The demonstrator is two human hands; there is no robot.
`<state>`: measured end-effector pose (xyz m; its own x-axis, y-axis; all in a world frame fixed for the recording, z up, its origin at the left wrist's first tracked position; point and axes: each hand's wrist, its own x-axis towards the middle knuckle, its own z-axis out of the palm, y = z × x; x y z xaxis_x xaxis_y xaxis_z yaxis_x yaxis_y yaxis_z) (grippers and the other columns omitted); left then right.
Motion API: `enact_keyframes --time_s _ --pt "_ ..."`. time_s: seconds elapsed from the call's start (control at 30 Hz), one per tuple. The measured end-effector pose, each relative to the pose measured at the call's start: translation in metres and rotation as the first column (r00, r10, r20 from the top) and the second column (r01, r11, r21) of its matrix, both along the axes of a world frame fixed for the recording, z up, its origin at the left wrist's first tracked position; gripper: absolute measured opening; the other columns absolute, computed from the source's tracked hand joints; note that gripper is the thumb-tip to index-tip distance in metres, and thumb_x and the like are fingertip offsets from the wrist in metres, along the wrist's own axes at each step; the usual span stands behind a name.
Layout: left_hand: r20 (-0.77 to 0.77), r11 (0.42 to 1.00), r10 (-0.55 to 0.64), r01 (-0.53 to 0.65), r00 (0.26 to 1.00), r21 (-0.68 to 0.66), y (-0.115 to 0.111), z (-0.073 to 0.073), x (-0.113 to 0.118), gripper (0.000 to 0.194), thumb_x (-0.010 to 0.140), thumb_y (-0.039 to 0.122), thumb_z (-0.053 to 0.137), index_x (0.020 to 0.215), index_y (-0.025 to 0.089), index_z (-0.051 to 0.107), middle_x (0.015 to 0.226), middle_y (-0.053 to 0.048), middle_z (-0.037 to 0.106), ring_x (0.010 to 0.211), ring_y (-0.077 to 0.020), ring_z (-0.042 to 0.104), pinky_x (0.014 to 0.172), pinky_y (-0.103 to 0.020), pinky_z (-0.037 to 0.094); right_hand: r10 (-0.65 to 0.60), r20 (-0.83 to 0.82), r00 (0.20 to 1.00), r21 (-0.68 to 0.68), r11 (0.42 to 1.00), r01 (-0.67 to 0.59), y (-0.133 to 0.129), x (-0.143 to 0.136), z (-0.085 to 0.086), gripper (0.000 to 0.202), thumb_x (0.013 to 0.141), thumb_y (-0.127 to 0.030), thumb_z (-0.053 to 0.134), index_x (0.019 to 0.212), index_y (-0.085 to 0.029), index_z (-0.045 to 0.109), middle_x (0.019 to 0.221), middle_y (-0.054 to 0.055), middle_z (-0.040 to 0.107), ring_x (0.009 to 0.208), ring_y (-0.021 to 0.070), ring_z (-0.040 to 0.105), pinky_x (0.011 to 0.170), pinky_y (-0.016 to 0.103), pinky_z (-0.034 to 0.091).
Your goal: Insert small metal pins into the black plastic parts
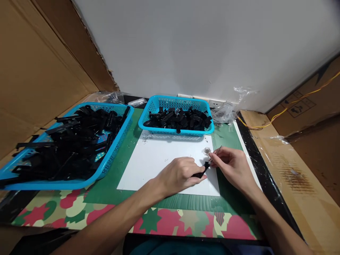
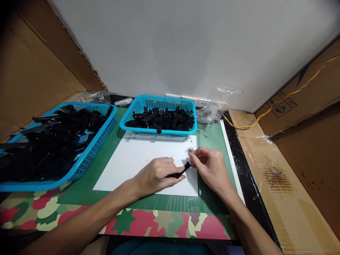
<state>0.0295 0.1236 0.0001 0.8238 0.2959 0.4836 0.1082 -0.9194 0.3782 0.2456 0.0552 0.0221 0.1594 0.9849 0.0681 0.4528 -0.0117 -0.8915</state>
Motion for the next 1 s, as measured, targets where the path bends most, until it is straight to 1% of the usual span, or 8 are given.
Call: enact_keyframes --time_s 0.13,0.27,0.37,0.63,0.8,0.9,1.0 --pt "-0.001 1.0 0.015 -0.015 1.0 -0.006 0.0 0.002 0.001 0.016 0.103 0.026 0.065 0.095 0.015 0.073 0.068 -0.001 0.068 0.062 -0.0151 0.061 0.063 -0.031 0.045 -0.005 0.007 1.0 0.002 1.0 0.005 0.0 0.002 -0.002 0.04 0.096 -0.054 0.069 0.078 -0.018 0.07 0.07 0.008 0.077 0.061 0.0213 0.073 0.06 0.03 0.058" --pt "-0.003 1.0 -0.001 0.001 1.0 -0.002 0.0 0.004 0.002 0.015 0.102 0.025 0.066 0.094 0.014 0.073 0.067 0.0 0.066 0.061 -0.0155 0.059 0.063 -0.031 0.044 -0.001 0.034 0.999 0.021 1.0 0.0 0.0 0.002 -0.005 0.038 0.097 -0.05 0.069 0.075 -0.019 0.068 0.069 0.008 0.076 0.06 0.0209 0.073 0.059 0.03 0.057" --pt "-0.002 1.0 -0.005 0.005 1.0 -0.01 0.001 0.005 0.002 0.015 0.102 0.025 0.066 0.094 0.014 0.073 0.067 0.0 0.066 0.061 -0.0155 0.059 0.063 -0.031 0.044 -0.014 0.018 1.0 0.029 0.999 0.014 0.0 0.003 -0.006 0.036 0.097 -0.048 0.07 0.076 -0.019 0.069 0.071 0.008 0.077 0.061 0.0206 0.073 0.06 0.03 0.058" --pt "-0.016 1.0 0.001 -0.001 1.0 -0.005 -0.001 0.005 0.001 0.018 0.103 0.026 0.064 0.096 0.014 0.074 0.068 -0.001 0.068 0.062 -0.0156 0.059 0.064 -0.031 0.045 -0.021 0.057 0.998 0.036 0.999 0.019 -0.003 0.002 -0.004 0.033 0.098 -0.045 0.069 0.077 -0.02 0.069 0.072 0.006 0.076 0.063 0.0203 0.073 0.061 0.03 0.057" --pt "-0.008 1.0 -0.012 0.011 1.0 -0.018 0.0 0.003 0.002 0.019 0.103 0.025 0.064 0.094 0.012 0.074 0.067 -0.002 0.067 0.062 -0.0159 0.058 0.064 -0.03 0.043 -0.012 0.076 0.997 0.045 0.999 0.008 -0.002 0.001 -0.005 0.034 0.097 -0.046 0.071 0.073 -0.021 0.066 0.067 0.006 0.074 0.059 0.0204 0.073 0.057 0.029 0.056" --pt "0.001 0.999 -0.019 0.019 1.0 -0.049 0.002 0.002 0.001 0.019 0.103 0.024 0.064 0.093 0.012 0.075 0.066 -0.002 0.065 0.062 -0.0162 0.057 0.062 -0.031 0.041 -0.023 0.03 0.999 0.055 0.998 0.021 -0.001 0.0 -0.01 0.037 0.095 -0.048 0.073 0.071 -0.021 0.064 0.064 0.005 0.074 0.056 0.0212 0.073 0.055 0.029 0.056" --pt "0.026 0.994 0.006 -0.003 1.0 -0.107 0.002 0.001 0.001 0.019 0.102 0.025 0.065 0.094 0.012 0.076 0.068 -0.003 0.066 0.064 -0.0161 0.057 0.061 -0.03 0.039 -0.036 -0.036 0.999 0.058 0.998 0.038 0.0 -0.001 -0.014 0.038 0.093 -0.05 0.074 0.071 -0.022 0.061 0.065 0.006 0.075 0.055 0.0219 0.074 0.054 0.029 0.056"
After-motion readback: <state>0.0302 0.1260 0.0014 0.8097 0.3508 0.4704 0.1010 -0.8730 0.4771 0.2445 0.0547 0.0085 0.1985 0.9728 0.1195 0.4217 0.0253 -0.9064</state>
